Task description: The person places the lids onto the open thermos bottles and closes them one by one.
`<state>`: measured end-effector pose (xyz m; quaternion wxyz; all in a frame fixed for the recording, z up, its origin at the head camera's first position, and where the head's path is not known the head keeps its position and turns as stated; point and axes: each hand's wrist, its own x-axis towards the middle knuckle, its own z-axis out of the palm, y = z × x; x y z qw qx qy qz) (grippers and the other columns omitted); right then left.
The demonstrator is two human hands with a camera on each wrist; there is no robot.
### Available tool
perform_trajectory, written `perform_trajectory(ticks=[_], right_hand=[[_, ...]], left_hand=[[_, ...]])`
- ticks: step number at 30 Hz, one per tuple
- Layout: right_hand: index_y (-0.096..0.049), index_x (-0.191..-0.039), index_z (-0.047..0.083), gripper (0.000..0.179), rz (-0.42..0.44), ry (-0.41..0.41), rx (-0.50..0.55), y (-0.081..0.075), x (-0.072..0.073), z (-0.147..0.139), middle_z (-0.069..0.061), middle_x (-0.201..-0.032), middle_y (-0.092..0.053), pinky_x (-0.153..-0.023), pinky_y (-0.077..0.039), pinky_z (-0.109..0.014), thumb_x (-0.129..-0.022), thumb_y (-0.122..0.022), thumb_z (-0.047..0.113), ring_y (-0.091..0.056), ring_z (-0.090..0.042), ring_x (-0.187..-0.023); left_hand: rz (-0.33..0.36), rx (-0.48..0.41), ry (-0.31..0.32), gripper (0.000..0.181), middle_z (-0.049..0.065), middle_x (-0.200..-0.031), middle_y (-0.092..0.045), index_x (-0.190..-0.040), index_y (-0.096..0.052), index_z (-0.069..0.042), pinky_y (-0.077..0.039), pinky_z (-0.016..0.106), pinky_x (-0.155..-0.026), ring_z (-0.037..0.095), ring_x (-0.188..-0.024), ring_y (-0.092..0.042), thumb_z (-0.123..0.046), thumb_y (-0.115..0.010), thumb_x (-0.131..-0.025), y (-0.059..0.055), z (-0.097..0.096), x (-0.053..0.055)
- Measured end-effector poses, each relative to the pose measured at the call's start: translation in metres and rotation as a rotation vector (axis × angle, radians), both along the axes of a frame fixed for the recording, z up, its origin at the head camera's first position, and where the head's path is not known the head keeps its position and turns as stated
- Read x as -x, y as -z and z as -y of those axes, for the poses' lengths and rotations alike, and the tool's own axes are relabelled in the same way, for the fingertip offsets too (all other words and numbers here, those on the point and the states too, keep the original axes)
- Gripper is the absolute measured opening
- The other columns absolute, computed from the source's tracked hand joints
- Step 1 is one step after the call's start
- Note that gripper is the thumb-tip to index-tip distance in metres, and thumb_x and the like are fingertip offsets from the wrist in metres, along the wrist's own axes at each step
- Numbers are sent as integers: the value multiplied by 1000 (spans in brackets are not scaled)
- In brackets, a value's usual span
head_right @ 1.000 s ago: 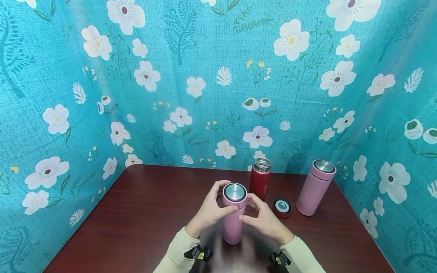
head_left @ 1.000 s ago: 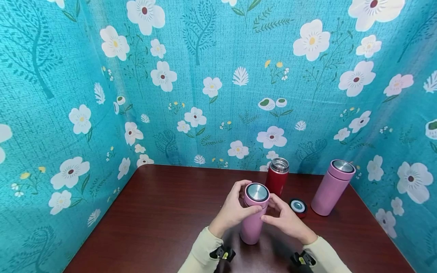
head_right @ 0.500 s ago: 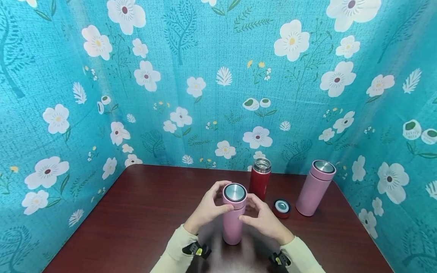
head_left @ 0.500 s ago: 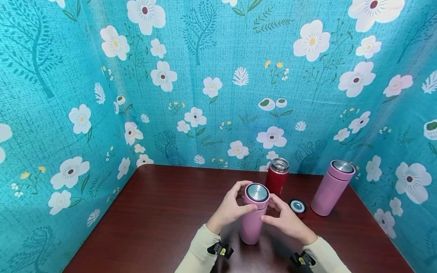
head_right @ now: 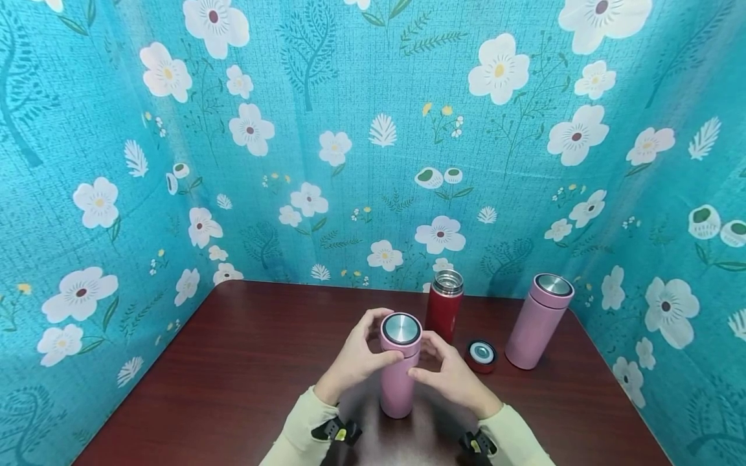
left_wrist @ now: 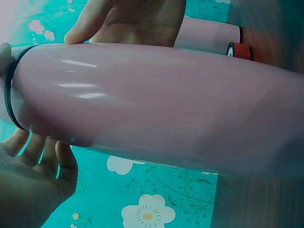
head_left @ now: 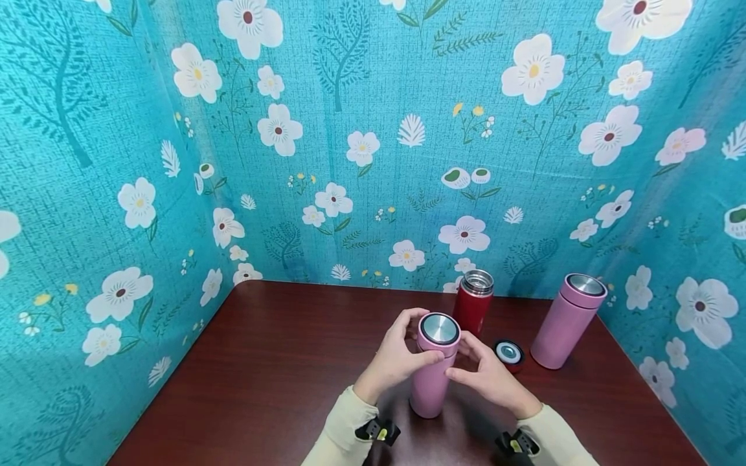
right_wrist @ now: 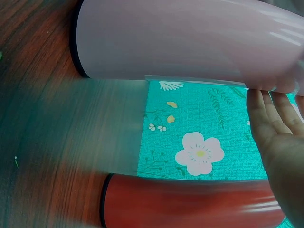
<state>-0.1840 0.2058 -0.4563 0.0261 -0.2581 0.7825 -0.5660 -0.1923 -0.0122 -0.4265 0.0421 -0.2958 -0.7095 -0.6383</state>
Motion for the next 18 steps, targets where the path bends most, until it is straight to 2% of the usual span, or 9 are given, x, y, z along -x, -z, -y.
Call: perform_trajectory(ticks=[2, 7, 9, 12, 14, 16, 18], right_hand=[[-44, -135, 15, 52, 4, 4, -4, 0, 0, 0, -5, -131, -55, -90, -44, -41, -88, -66, 10, -54, -17, -114], [-43, -135, 15, 53, 25, 16, -6, -2, -2, 0, -7, -131, -54, -90, -42, -49, -88, -66, 11, -54, -18, -113], [-43, -135, 15, 53, 32, 17, -4, -3, -2, 1, -8, -131, -54, -90, -41, -50, -88, -66, 12, -54, -18, -112], [-42, -135, 15, 53, 37, 17, -5, -4, -2, 1, -8, -131, -54, -90, -41, -51, -88, -66, 12, -54, -18, -113], [-42, -135, 15, 53, 38, 16, -5, -4, -3, 2, -9, -131, -54, -90, -42, -50, -88, -66, 12, -54, -18, -113], [-42, -135, 15, 53, 35, 16, -7, -4, -3, 2, -8, -131, -54, -90, -43, -47, -88, -66, 12, -54, -18, -113], [-42, -135, 15, 53, 29, 14, -6, -3, -2, 2, -8, -131, -54, -90, -45, -43, -88, -66, 11, -54, -18, -114]], left_hand=[[1, -2, 0, 59, -3, -109, -58, -127, -48, -18, -50, 31, -75, 13, -92, -53, -22, -79, -77, 0, 0, 1], [20, 11, 64, 58, 0, -114, -59, -132, -48, -17, -50, 31, -79, 14, -96, -55, -18, -76, -80, -1, 5, 4], [26, 32, 95, 60, 6, -118, -59, -135, -46, -11, -49, 35, -82, 16, -98, -55, -19, -74, -82, -9, 8, 1], [12, 36, 120, 62, 6, -121, -58, -137, -45, -9, -49, 36, -82, 15, -99, -55, -28, -72, -84, -10, 10, 1], [-3, 29, 114, 63, 5, -121, -58, -137, -45, -10, -50, 34, -81, 14, -98, -55, -30, -72, -84, -10, 10, 0], [-21, 12, 95, 61, 0, -120, -57, -136, -46, -15, -50, 30, -79, 11, -97, -54, -29, -73, -83, -2, 7, 2], [-26, 10, 69, 61, 0, -119, -55, -134, -47, -17, -51, 30, -76, 12, -96, -54, -22, -76, -81, -2, 5, 0]])
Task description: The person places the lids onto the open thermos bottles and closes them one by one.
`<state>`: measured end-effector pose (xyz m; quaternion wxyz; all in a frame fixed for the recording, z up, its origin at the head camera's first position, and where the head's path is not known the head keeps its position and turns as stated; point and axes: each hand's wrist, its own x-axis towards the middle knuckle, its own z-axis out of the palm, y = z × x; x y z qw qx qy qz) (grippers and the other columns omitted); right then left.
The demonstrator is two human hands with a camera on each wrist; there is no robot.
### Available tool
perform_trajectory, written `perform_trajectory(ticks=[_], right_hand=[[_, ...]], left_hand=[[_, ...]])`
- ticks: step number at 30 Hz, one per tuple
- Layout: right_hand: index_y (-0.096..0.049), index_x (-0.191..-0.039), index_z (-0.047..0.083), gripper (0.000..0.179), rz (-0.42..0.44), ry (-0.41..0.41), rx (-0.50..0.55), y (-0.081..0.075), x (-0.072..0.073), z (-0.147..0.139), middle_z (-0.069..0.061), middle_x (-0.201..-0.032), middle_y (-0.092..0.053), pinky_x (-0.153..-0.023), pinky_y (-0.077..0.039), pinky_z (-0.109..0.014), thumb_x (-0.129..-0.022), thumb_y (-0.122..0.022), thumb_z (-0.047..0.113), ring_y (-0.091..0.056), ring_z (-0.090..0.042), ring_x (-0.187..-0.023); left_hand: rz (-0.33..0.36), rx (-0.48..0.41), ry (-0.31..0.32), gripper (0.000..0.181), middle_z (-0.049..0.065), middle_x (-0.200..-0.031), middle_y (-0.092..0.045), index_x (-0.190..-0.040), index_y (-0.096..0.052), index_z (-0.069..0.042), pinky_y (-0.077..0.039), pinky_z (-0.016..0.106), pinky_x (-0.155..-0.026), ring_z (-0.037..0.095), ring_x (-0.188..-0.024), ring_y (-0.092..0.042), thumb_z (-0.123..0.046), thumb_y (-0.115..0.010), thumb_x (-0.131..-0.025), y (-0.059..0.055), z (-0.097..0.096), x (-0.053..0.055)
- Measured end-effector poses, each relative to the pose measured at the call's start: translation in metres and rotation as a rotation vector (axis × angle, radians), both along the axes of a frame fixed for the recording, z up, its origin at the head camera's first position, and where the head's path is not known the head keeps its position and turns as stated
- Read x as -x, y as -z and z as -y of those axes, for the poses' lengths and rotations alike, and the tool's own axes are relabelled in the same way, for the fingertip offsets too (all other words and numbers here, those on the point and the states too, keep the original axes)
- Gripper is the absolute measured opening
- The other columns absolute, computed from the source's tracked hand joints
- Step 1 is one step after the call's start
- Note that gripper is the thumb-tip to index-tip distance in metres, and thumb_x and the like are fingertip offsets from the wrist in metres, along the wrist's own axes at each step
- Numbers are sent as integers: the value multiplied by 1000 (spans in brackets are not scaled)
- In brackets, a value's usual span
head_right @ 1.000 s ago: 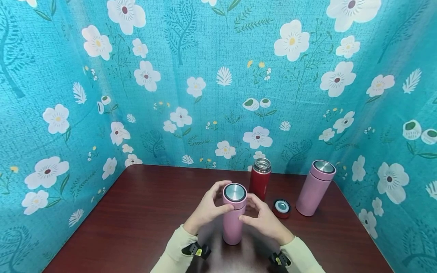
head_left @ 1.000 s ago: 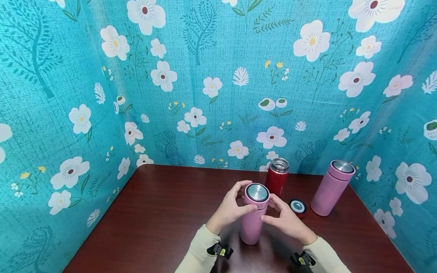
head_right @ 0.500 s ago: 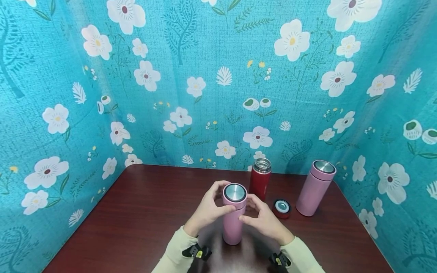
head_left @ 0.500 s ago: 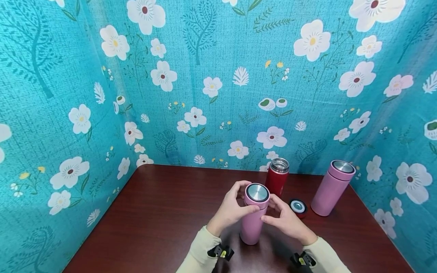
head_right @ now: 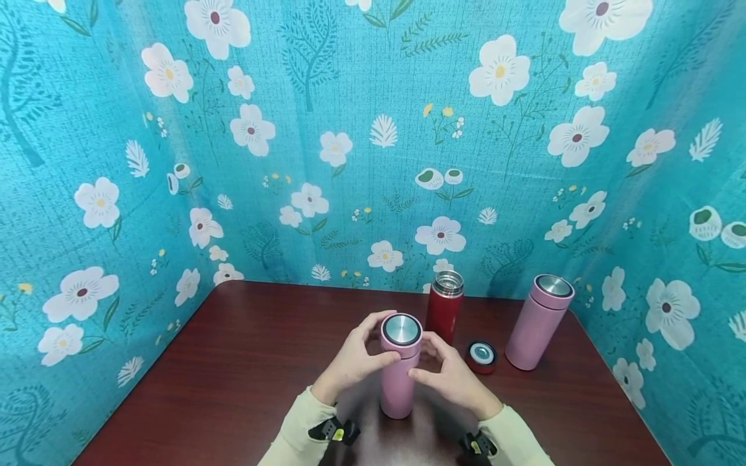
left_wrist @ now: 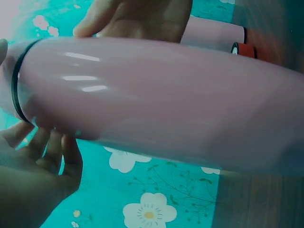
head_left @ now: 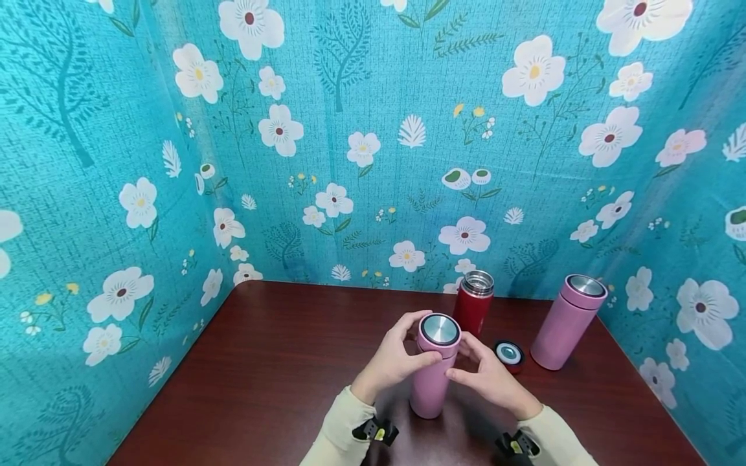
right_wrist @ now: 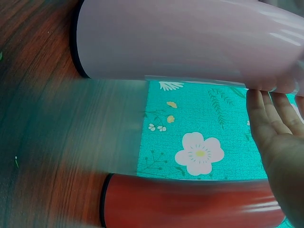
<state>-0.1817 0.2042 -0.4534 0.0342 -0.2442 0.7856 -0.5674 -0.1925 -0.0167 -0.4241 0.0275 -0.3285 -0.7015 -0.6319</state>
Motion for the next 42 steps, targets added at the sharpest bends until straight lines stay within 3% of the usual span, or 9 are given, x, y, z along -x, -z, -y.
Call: perform_trajectory(ticks=[8, 16, 21, 26, 35, 42], right_hand=[[-43, -135, 14, 52, -30, -24, 13, 1, 1, 0, -8, -131, -54, -88, -46, -32, -88, -65, 9, -54, -17, -114], [-42, -135, 15, 52, -1, -19, 0, 0, 0, -1, -7, -132, -53, -89, -46, -38, -88, -65, 11, -54, -17, -114], [-42, -135, 15, 52, 0, -21, 4, 0, 1, -1, -8, -132, -53, -89, -43, -46, -88, -65, 10, -54, -18, -114], [-42, -135, 14, 52, 3, -25, 12, 1, 1, -1, -9, -132, -53, -88, -46, -37, -89, -65, 9, -54, -17, -114], [-41, -136, 14, 52, -10, -45, 29, 2, 2, -1, -9, -132, -53, -88, -47, -31, -89, -64, 8, -54, -16, -115], [-41, -135, 13, 52, 2, -34, 21, 1, 0, -1, -10, -132, -53, -89, -47, -32, -89, -64, 9, -54, -16, -114]], left_hand=[[1, 30, -105, 61, -4, -115, -53, -130, -51, -23, -52, 32, -74, 11, -94, -54, -24, -79, -77, -2, -5, -4], [-10, 58, -59, 61, -2, -118, -57, -134, -49, -19, -51, 29, -76, 12, -94, -55, -19, -77, -80, -1, 1, 1], [-20, 66, -28, 63, 1, -119, -59, -137, -44, -19, -49, 35, -84, 16, -100, -55, -16, -74, -82, -1, 4, 3], [-58, 58, -44, 64, 0, -119, -55, -136, -44, -16, -48, 34, -86, 15, -103, -54, -19, -75, -80, 0, 3, 1], [-5, 47, -141, 67, -5, -113, -54, -131, -44, -20, -49, 30, -80, 12, -98, -52, -28, -80, -75, -4, -1, -6], [-31, 1, -65, 57, -2, -112, -60, -127, -48, -17, -50, 30, -80, 14, -97, -56, -18, -77, -78, 0, 0, 0]])
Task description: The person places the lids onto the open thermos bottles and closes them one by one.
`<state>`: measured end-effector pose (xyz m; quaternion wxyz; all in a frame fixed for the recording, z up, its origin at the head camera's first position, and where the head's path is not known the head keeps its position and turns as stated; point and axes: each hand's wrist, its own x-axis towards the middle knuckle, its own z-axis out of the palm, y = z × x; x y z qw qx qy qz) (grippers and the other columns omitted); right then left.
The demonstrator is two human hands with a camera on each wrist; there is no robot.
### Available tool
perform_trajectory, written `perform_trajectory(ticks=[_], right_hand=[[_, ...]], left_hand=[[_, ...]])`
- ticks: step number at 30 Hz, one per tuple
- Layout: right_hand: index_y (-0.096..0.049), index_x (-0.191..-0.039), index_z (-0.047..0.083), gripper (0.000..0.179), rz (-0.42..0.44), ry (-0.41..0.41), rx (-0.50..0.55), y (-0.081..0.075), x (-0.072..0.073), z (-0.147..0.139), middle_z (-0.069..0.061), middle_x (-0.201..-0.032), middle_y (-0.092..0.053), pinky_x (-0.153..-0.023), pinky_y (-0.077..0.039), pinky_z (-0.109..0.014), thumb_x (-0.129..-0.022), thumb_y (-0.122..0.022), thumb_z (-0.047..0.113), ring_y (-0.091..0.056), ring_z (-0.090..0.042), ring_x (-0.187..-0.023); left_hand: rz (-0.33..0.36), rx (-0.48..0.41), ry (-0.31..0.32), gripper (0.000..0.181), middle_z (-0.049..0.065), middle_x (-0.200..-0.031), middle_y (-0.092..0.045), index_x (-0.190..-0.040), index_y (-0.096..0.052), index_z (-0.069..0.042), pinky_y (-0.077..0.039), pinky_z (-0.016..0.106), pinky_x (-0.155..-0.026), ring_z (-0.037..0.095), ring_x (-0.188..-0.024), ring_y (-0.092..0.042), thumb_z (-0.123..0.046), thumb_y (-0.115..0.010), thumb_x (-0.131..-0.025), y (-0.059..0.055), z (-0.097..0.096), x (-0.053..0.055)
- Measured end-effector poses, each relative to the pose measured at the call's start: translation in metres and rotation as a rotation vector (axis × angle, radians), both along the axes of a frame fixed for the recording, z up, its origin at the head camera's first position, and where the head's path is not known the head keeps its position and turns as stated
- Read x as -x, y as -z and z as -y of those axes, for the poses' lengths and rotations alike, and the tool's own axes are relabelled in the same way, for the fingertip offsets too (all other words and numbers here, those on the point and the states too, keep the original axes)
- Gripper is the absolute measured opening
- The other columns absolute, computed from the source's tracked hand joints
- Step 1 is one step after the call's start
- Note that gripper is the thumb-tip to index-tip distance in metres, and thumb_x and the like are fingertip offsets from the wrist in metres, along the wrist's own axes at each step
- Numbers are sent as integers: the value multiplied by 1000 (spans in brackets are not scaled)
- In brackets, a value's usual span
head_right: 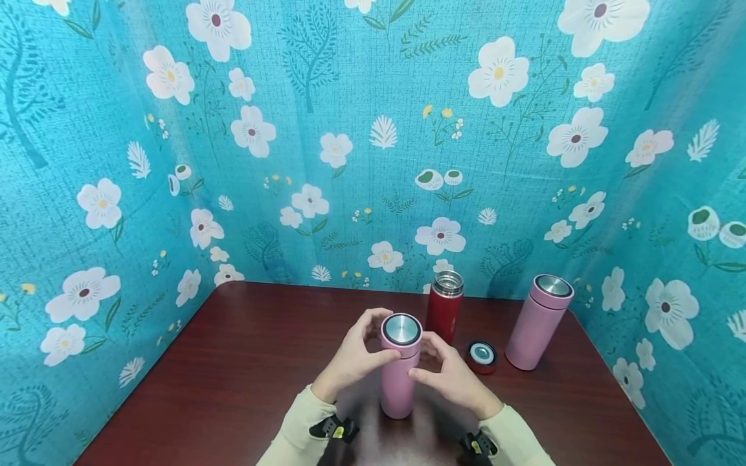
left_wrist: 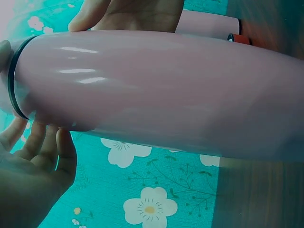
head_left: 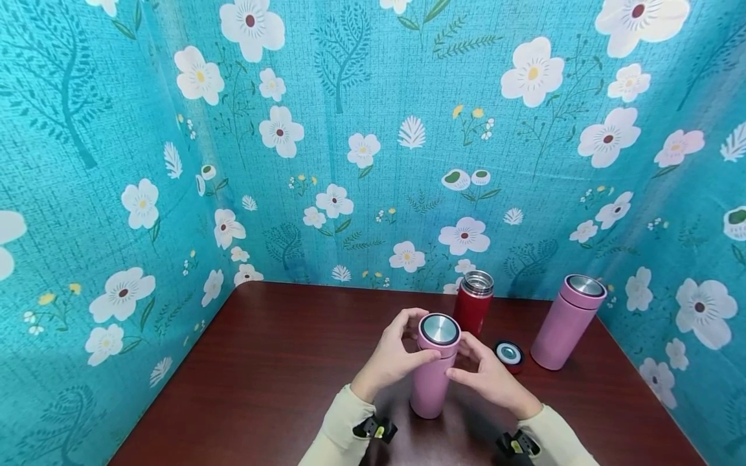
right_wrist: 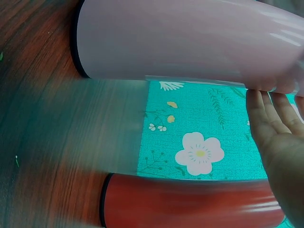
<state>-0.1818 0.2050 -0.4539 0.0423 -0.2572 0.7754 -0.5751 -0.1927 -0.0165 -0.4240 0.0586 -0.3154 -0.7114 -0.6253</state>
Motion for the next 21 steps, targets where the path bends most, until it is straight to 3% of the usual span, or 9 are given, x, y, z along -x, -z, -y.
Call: perform_trajectory(ticks=[5, 12, 18, 21], right_hand=[[-42, -135, 13, 51, -4, 2, 1, 0, 0, 0, -10, -132, -53, -89, -47, -32, -89, -64, 9, -55, -17, -114], [-43, -134, 12, 50, -25, -1, 4, 0, 1, -1, -10, -130, -55, -88, -47, -33, -89, -64, 7, -56, -18, -112], [-42, -135, 12, 52, -18, -5, 8, 0, 0, 0, -10, -131, -54, -88, -47, -32, -89, -64, 7, -55, -17, -113], [-42, -135, 12, 51, -28, -11, 16, 1, 0, 1, -11, -130, -54, -88, -48, -32, -89, -64, 6, -55, -17, -113]], left_hand=[[-26, 7, 60, 56, 2, -114, -60, -132, -47, -15, -48, 32, -84, 16, -99, -55, -19, -74, -83, 4, 4, 6], [-68, 3, 103, 59, 6, -115, -60, -135, -46, -9, -47, 34, -85, 16, -99, -54, -36, -67, -87, 4, 7, 8], [31, 39, 16, 66, 4, -117, -56, -136, -41, -8, -46, 33, -85, 14, -101, -51, -15, -75, -80, -6, 2, -3], [71, 20, -39, 67, -1, -112, -54, -132, -42, -11, -47, 30, -80, 13, -96, -50, -17, -79, -75, -5, -2, -6]])
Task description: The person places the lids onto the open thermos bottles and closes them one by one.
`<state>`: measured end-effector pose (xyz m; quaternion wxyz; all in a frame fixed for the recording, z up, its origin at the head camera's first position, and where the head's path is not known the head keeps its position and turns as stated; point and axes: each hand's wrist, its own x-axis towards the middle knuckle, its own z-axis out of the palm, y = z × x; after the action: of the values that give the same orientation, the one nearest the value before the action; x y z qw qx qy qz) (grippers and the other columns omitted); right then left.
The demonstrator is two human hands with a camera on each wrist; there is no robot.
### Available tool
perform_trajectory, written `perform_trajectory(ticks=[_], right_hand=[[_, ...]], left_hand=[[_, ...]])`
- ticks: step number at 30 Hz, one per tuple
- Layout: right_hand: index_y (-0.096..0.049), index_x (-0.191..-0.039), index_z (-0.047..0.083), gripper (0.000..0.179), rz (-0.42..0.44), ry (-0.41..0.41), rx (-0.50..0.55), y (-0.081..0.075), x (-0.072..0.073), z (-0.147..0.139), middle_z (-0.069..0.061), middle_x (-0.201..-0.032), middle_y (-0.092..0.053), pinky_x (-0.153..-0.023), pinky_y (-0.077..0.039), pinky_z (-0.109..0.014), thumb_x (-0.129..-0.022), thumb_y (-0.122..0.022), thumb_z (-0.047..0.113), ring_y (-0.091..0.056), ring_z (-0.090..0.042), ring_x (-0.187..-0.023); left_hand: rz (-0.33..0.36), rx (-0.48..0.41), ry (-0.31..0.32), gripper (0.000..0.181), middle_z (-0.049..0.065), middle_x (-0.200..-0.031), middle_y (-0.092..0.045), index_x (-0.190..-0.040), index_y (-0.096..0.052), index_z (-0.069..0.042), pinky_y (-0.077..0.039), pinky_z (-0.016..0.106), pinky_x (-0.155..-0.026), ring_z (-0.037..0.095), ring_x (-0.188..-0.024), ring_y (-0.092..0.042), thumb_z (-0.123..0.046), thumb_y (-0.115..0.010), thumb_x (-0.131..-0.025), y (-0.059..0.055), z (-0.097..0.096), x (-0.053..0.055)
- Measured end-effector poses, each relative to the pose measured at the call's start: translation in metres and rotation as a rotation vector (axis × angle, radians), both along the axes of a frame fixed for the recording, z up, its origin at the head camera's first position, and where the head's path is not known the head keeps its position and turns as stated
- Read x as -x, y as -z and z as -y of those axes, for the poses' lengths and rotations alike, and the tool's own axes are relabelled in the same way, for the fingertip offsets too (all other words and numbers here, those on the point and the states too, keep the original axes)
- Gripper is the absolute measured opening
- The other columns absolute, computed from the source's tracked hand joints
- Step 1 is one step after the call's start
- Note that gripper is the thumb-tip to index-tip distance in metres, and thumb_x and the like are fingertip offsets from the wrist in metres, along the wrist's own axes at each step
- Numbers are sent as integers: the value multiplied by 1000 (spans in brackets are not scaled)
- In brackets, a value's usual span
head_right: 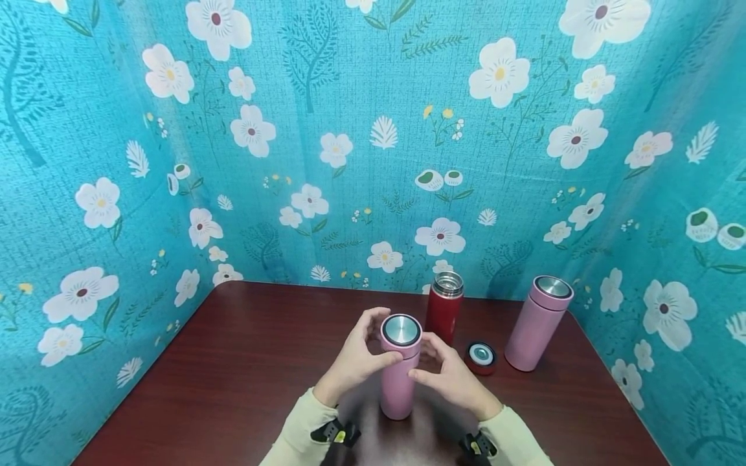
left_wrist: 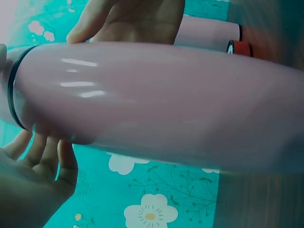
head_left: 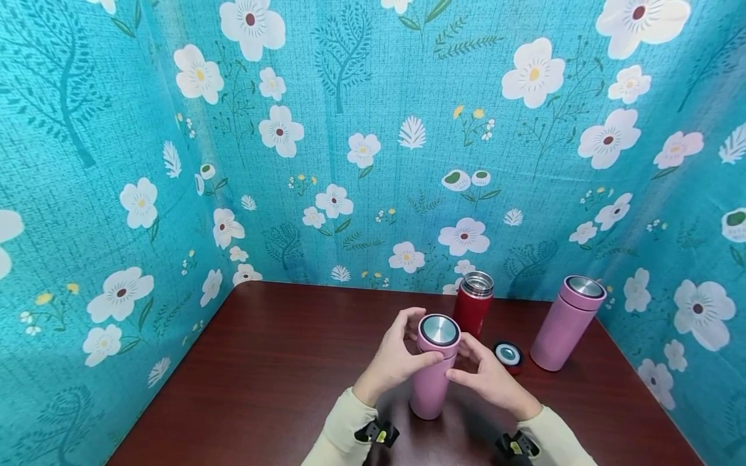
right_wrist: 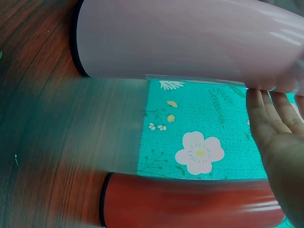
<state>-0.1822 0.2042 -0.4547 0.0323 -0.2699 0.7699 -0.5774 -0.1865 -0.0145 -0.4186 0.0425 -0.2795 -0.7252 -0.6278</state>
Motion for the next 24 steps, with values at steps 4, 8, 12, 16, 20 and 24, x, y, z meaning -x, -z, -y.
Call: perform_trajectory(ticks=[4, 8, 12, 16, 20, 24], right_hand=[[-43, -134, 11, 50, -2, -3, 3, 0, 0, 1, -11, -130, -54, -88, -48, -32, -88, -64, 6, -55, -17, -113], [-43, -134, 12, 51, 6, 5, -3, 0, 0, 1, -11, -130, -54, -88, -48, -32, -89, -64, 6, -55, -17, -113], [-42, -134, 12, 51, 17, 13, -11, 0, 1, 0, -11, -130, -55, -87, -48, -33, -89, -64, 7, -55, -18, -112], [-42, -134, 12, 51, 32, 16, -21, 1, 1, 0, -11, -129, -55, -87, -48, -33, -89, -64, 8, -56, -19, -112], [-42, -134, 12, 51, 32, 14, -19, 0, 0, 0, -11, -130, -55, -87, -48, -33, -89, -64, 8, -55, -18, -112], [-43, -134, 12, 51, 12, 7, -8, 0, 1, 0, -11, -130, -55, -88, -48, -32, -88, -64, 7, -55, -18, -113]], left_hand=[[4, -34, -26, 61, -3, -106, -54, -123, -44, -15, -48, 28, -74, 15, -91, -51, -26, -80, -75, 6, -3, 2], [-8, -15, -20, 56, -4, -106, -55, -121, -45, -17, -49, 29, -76, 13, -92, -52, -25, -78, -77, 5, -2, 2], [-28, 12, 28, 53, 2, -109, -58, -127, -45, -9, -46, 32, -83, 14, -97, -52, -12, -73, -81, 0, 2, 2], [-47, 14, 83, 54, 13, -114, -58, -131, -44, -1, -44, 35, -88, 20, -102, -52, -3, -68, -83, 0, 4, 3], [-51, 19, 77, 56, 9, -115, -58, -133, -43, -6, -45, 33, -87, 17, -102, -52, -7, -70, -83, 4, 3, 4], [-42, 16, 33, 63, -1, -113, -57, -131, -43, -17, -48, 30, -81, 13, -98, -52, -18, -77, -78, 7, -1, 3]])
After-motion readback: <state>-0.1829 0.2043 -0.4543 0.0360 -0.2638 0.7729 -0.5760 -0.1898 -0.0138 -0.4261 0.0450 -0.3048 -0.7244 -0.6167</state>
